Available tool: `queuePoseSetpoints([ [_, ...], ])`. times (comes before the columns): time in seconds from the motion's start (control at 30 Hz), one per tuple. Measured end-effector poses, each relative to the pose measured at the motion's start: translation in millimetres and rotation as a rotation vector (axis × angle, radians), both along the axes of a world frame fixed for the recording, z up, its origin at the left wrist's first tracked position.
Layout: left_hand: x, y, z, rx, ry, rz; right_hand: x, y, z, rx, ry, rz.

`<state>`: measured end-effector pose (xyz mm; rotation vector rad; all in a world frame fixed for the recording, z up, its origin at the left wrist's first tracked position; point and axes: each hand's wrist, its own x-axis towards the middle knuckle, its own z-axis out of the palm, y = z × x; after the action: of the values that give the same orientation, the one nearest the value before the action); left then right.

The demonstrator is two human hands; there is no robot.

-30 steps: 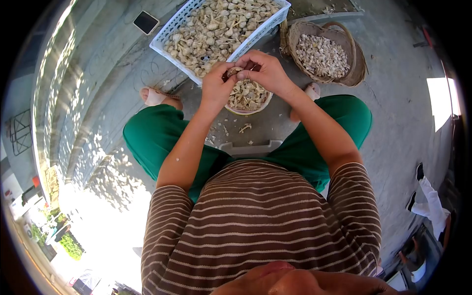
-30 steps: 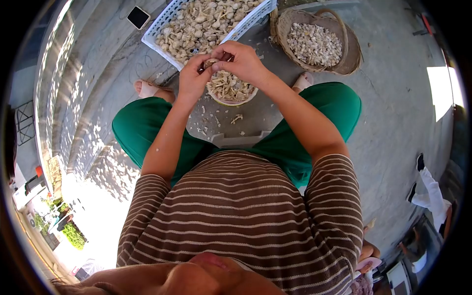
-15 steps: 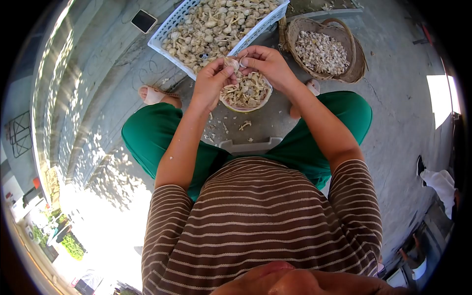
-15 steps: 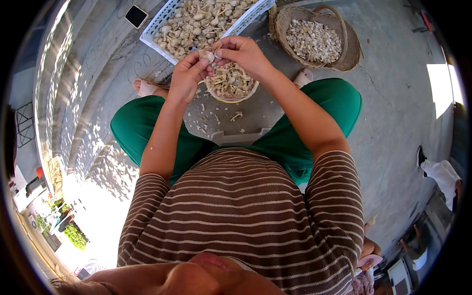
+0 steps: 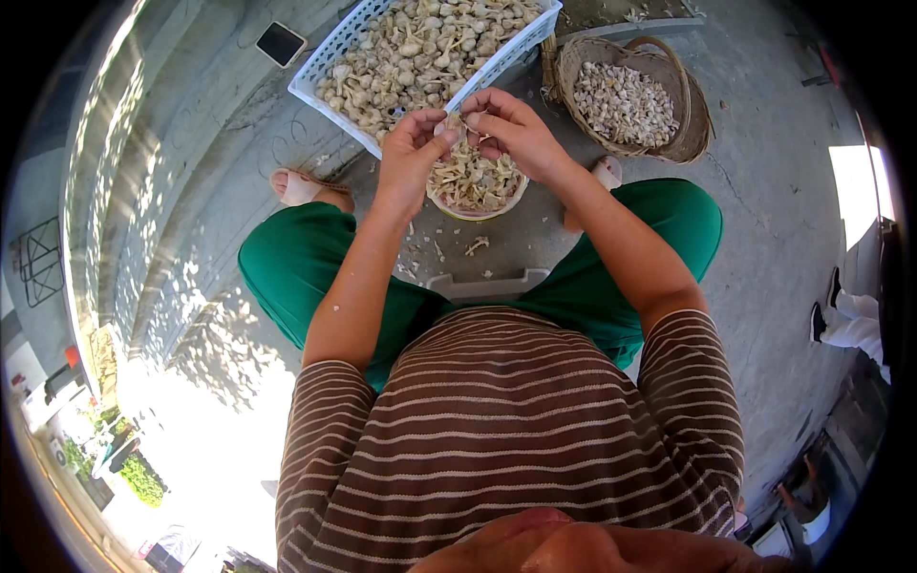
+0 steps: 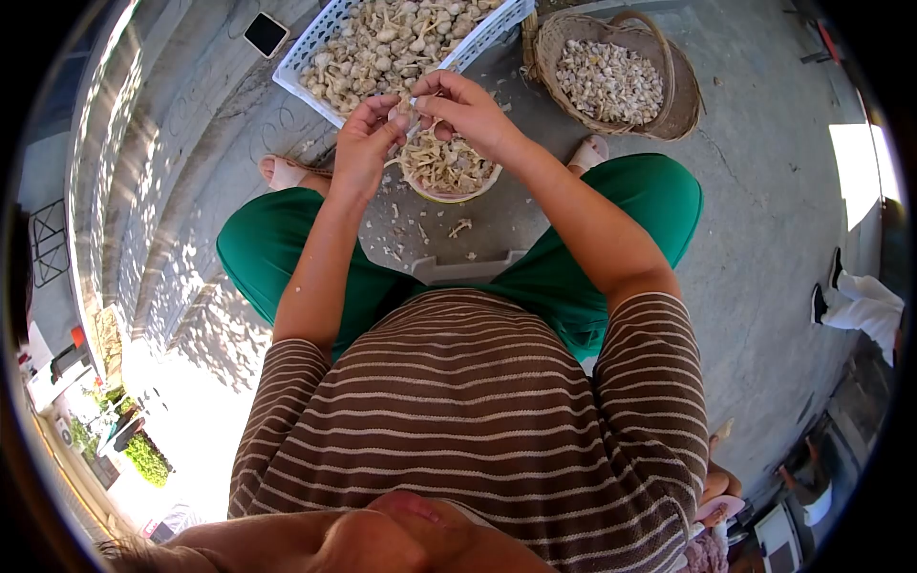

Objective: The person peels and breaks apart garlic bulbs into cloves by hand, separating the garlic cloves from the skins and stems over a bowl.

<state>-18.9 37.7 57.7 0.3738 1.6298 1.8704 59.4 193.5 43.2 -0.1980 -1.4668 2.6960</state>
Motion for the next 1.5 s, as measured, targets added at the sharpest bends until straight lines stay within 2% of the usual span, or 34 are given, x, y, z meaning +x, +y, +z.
queuePoseSetpoints([
  [0.03,0,0,-1,0.000,-0.001,0.000,0,-3,4,0.140,0.039,-0.025],
  [0.13,0,-2,-2,-0.050,0.051,-0.067,1,-1,-1,0.288,-0.004,-0.049],
  [0.23,1,-2,-1,-0.011,-0.010,-0.066,0,1,-3,0.145,-0.023,-0.050],
  [0.47,-1,-4,-2,0.120,-0.151,-0.051,0,2,-13,0.190,-0.066,-0.046],
  [0.53,-2,-3,0,0.161,-0.181,-0.030,0,4,-20,0.411,-0.135,-0.050],
  [0.57,-2,-3,1,0.149,-0.173,-0.011,0,5,-27,0.411,-0.135,-0.050],
  [0.63,-3,-3,2,0.139,-0.163,0.009,0,3,-32,0.943,0.054,-0.117],
  [0.67,-3,-3,1,0.110,-0.133,0.001,1,5,-34,0.942,0.054,-0.117],
  [0.73,-4,-3,0,0.082,-0.105,-0.004,4,5,-9,0.433,-0.085,-0.027],
  [0.83,-2,-2,1,0.069,-0.059,-0.009,3,2,-3,0.321,0.014,-0.041],
  [0.93,0,-2,2,-0.017,0.014,-0.086,1,-1,-7,0.406,0.013,-0.032],
  [1.1,0,-3,-2,0.142,-0.225,-0.066,3,-1,-5,0.295,0.046,-0.033],
  [1.27,-2,-4,-9,0.184,-0.323,-0.077,6,-5,-8,0.180,0.047,-0.056],
  [1.43,-2,-4,-5,0.227,-0.416,-0.053,7,-6,-6,-0.044,0.023,-0.043],
  [1.5,-2,-5,-6,0.247,-0.452,-0.060,7,-6,-7,-0.024,0.005,-0.033],
])
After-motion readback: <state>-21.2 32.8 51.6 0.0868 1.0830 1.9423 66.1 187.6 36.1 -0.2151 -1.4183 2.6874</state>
